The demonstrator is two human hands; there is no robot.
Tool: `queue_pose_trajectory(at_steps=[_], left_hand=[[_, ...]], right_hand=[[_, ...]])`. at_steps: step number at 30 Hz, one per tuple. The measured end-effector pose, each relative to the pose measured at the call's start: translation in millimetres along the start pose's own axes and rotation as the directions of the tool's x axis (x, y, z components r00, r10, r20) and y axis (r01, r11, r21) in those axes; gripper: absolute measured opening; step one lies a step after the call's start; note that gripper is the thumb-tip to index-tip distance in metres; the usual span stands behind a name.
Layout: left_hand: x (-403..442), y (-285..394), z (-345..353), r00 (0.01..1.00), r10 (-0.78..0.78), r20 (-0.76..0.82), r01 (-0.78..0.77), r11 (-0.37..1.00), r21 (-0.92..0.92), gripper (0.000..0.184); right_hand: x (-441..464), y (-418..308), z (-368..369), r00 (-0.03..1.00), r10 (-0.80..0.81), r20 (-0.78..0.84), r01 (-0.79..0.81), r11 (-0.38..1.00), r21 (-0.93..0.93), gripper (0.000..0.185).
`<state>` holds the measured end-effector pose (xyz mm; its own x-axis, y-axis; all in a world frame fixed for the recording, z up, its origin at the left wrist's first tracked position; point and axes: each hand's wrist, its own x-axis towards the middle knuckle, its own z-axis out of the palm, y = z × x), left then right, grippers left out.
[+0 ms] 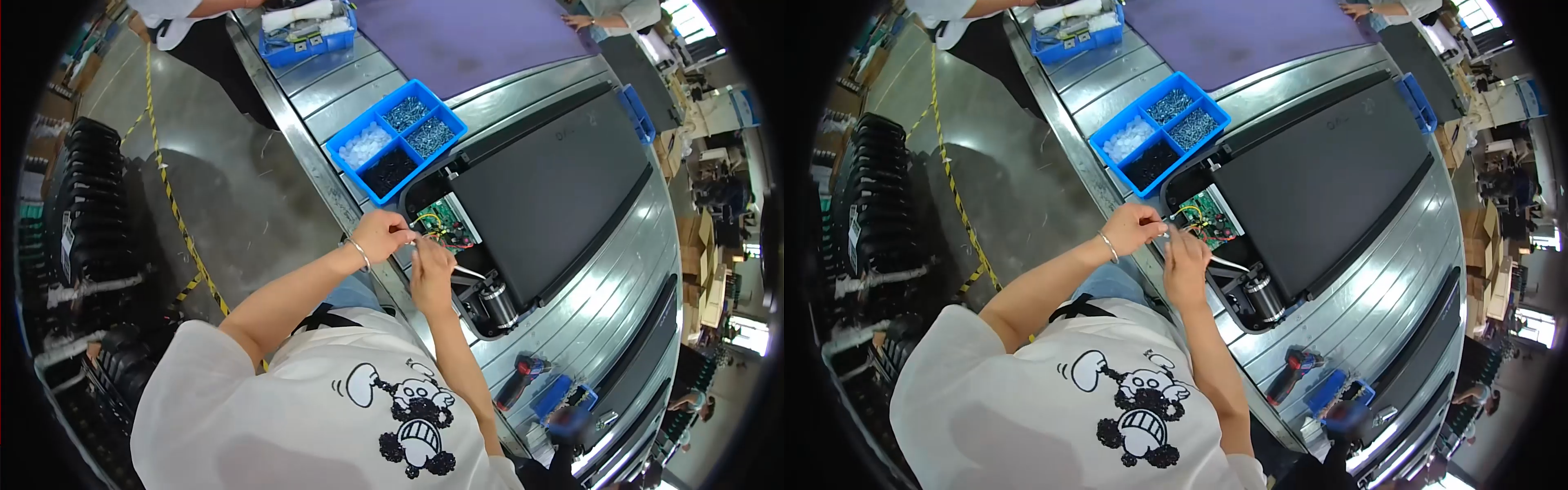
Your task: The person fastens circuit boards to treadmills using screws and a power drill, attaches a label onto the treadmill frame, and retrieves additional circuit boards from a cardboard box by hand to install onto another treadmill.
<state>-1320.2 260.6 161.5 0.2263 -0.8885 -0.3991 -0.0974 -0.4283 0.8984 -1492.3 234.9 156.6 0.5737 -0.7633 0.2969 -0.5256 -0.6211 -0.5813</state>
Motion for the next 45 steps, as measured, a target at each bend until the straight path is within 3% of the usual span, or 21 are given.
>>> queue_pose_trajectory(at_steps=[1, 4, 5, 6, 8, 11, 14, 15, 22, 25, 28, 39, 43, 45], left_hand=[[13, -5, -6, 1.000, -0.021, 0.020, 0.021, 0.999, -0.031, 0.014], [51, -20, -11, 0.988, -0.119, 0.096, 0.134, 0.976, -0.171, 0.013], [64, -26, -7, 0.984, -0.150, 0.099, 0.171, 0.952, -0.256, 0.014], [76, -29, -7, 0.978, -0.181, 0.103, 0.205, 0.920, -0.334, 0.014], [97, -31, -11, 0.967, -0.234, 0.099, 0.253, 0.920, -0.299, 0.017], [116, -30, -24, 0.938, -0.314, 0.147, 0.345, 0.887, -0.308, 0.018], [125, -41, -42, 0.911, -0.340, 0.233, 0.382, 0.908, -0.169, 0.016], [126, -51, -40, 0.920, -0.332, 0.208, 0.382, 0.879, -0.284, 0.017], [132, -47, -50, 0.888, -0.358, 0.289, 0.426, 0.877, -0.221, 0.013], [133, -45, -52, 0.884, -0.361, 0.298, 0.432, 0.874, -0.223, 0.013], [135, -41, -54, 0.870, -0.384, 0.308, 0.458, 0.862, -0.218, 0.013], [135, -37, -56, 0.861, -0.416, 0.293, 0.484, 0.846, -0.222, 0.012], [131, -46, -49, 0.890, -0.372, 0.262, 0.432, 0.872, -0.231, 0.012], [133, -61, -43, 0.929, -0.293, 0.228, 0.344, 0.909, -0.234, 0.012]], right_hand=[[8, 2, 12, 0.999, 0.015, 0.044, -0.018, 0.997, 0.073, 0.025], [31, 12, 19, 0.943, 0.271, 0.195, -0.292, 0.952, 0.090, 0.017], [41, 17, 24, 0.969, 0.228, 0.097, -0.235, 0.969, 0.076, 0.012], [50, 27, 32, 0.971, 0.238, 0.002, -0.238, 0.971, 0.031, 0.009], [74, 45, 30, 0.878, 0.476, 0.059, -0.459, 0.869, -0.187, 0.016], [99, 58, 36, 0.753, 0.651, 0.095, -0.593, 0.734, -0.332, 0.023], [105, 61, 46, 0.782, 0.613, 0.114, -0.534, 0.753, -0.385, 0.021], [107, 61, 49, 0.746, 0.647, 0.156, -0.538, 0.725, -0.430, 0.021], [112, 62, 59, 0.680, 0.712, 0.174, -0.568, 0.662, -0.488, 0.020], [112, 63, 60, 0.708, 0.691, 0.145, -0.568, 0.679, -0.464, 0.021], [124, 59, 59, 0.623, 0.755, 0.205, -0.580, 0.622, -0.527, 0.020], [137, 65, 72, 0.615, 0.744, 0.262, -0.500, 0.625, -0.600, 0.021], [144, 62, 72, 0.610, 0.752, 0.249, -0.522, 0.618, -0.588, 0.018], [117, 88, 78, 0.664, 0.681, 0.310, -0.382, 0.665, -0.641, 0.016]])
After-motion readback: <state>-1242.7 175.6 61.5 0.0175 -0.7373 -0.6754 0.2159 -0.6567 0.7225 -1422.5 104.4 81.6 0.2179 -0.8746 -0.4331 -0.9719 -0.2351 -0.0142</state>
